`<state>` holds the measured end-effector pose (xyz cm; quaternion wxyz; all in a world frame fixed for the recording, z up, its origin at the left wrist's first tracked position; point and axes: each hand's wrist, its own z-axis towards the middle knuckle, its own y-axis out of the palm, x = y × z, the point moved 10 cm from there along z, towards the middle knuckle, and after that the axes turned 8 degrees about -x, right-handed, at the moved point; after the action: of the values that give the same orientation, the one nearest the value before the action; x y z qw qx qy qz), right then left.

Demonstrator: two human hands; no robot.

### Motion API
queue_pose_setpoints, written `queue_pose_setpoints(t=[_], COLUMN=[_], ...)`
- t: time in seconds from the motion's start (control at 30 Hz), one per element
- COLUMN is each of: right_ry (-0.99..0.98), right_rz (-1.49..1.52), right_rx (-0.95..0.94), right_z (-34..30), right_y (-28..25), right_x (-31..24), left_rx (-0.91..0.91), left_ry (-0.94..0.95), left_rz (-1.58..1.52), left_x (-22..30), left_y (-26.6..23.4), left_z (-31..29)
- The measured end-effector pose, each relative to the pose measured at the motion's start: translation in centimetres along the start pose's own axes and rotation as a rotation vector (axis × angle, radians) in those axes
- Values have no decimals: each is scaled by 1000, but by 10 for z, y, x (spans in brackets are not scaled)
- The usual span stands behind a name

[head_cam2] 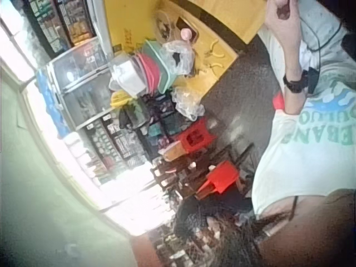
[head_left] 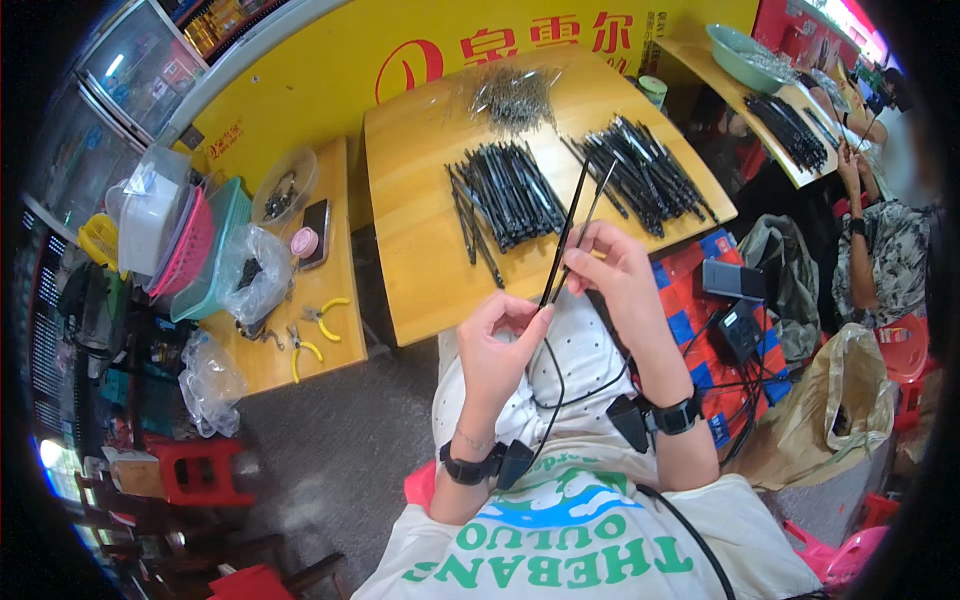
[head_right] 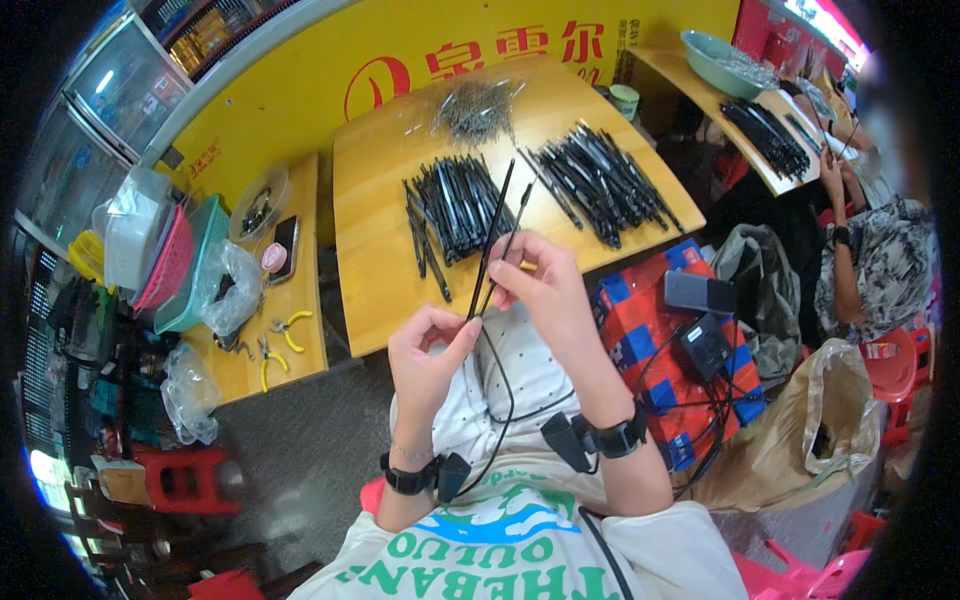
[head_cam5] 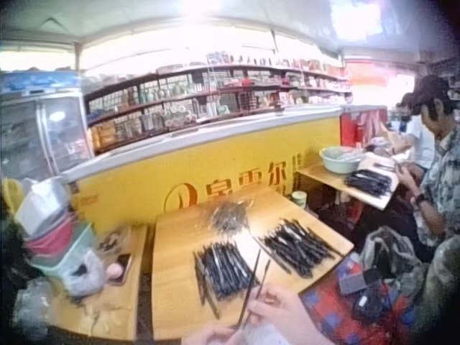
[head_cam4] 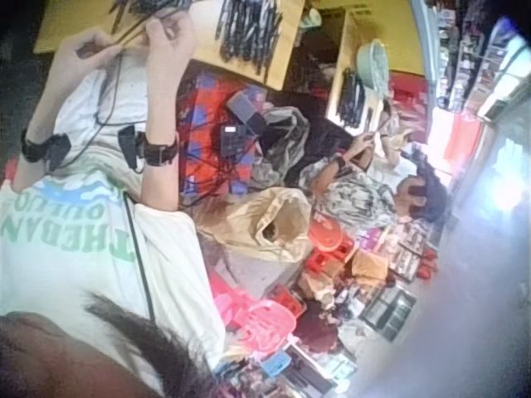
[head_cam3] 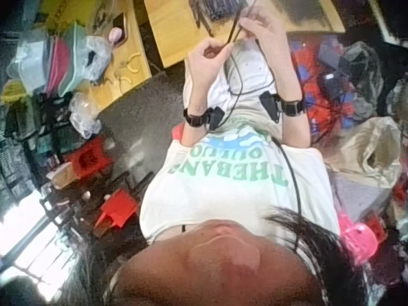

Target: Bundling and securing plastic zip ties using wire ties.

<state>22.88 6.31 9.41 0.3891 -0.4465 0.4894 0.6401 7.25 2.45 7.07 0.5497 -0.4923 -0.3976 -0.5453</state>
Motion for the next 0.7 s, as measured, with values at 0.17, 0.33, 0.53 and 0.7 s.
queue_pose_setpoints(t=[0.17,0.33,0.53,0.7], right_ry=[90,40,-119,-182], right_rz=[-18,-351,-814,-1220], right_rx=[4,29,292,510], right_z=[-3,-3,36,70], right_y=[6,14,-62,-124], right_x=[22,21,-25,-28], left_rx=[112,143,61,273], left_ry=[98,108,163,230], left_rz=[166,255,318,452], left_x=[16,13,12,-4], left_y=[-5,-3,-5,-37], left_z=[-4,-4,18,53])
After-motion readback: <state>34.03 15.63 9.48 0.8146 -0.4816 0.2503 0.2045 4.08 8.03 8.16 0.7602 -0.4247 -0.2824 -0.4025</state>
